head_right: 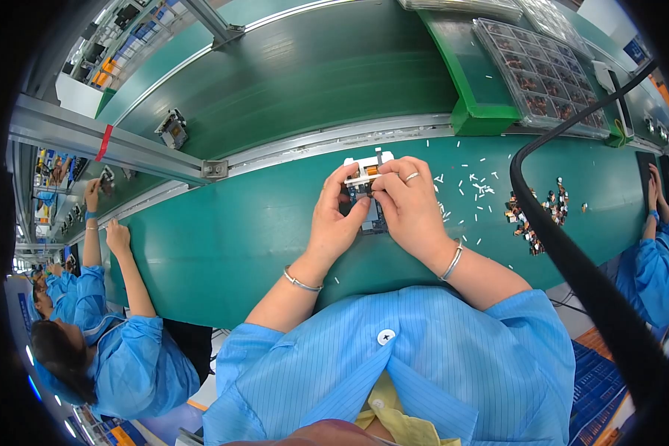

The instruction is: The person assembles small electronic components by hand, attaching plastic parts and pins to a PCB.

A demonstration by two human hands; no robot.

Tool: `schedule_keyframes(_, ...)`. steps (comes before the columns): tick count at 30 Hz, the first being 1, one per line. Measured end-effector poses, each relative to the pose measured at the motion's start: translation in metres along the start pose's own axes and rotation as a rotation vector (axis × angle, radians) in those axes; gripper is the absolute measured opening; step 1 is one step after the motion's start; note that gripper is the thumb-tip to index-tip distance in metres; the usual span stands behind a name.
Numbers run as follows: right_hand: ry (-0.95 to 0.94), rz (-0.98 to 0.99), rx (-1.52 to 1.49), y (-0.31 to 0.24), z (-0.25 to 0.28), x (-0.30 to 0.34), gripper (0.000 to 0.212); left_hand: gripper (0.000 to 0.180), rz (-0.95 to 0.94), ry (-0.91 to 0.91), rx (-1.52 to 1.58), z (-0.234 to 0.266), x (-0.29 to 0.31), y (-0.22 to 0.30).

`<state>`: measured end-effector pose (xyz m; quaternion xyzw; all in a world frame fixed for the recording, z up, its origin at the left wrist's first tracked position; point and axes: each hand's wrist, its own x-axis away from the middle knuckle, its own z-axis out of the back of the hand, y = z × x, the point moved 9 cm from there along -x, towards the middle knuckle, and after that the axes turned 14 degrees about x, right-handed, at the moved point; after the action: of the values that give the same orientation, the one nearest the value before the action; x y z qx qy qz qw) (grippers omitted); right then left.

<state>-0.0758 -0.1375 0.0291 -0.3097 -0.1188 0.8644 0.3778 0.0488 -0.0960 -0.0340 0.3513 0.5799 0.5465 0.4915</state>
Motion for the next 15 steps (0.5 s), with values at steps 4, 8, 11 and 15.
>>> schedule_keyframes(4,0.029,0.002,-0.009,-0.0004,0.0002,0.0013,0.017,0.052,0.036,0.055,0.080,0.0002,-0.0010,-0.0005)
schedule_keyframes(8,0.048,0.010,-0.008,0.0001,0.0006,0.0023,0.016,0.049,0.046,0.092,0.139,-0.0004,-0.0005,-0.0007)
schedule_keyframes(11,0.057,0.015,-0.005,0.0010,-0.0001,0.0026,0.016,0.048,0.032,0.103,0.104,-0.0008,-0.0004,0.0030)
schedule_keyframes(15,0.049,0.034,0.000,0.0003,-0.0003,0.0027,0.016,0.048,0.014,0.108,0.103,-0.0012,-0.0004,0.0040)
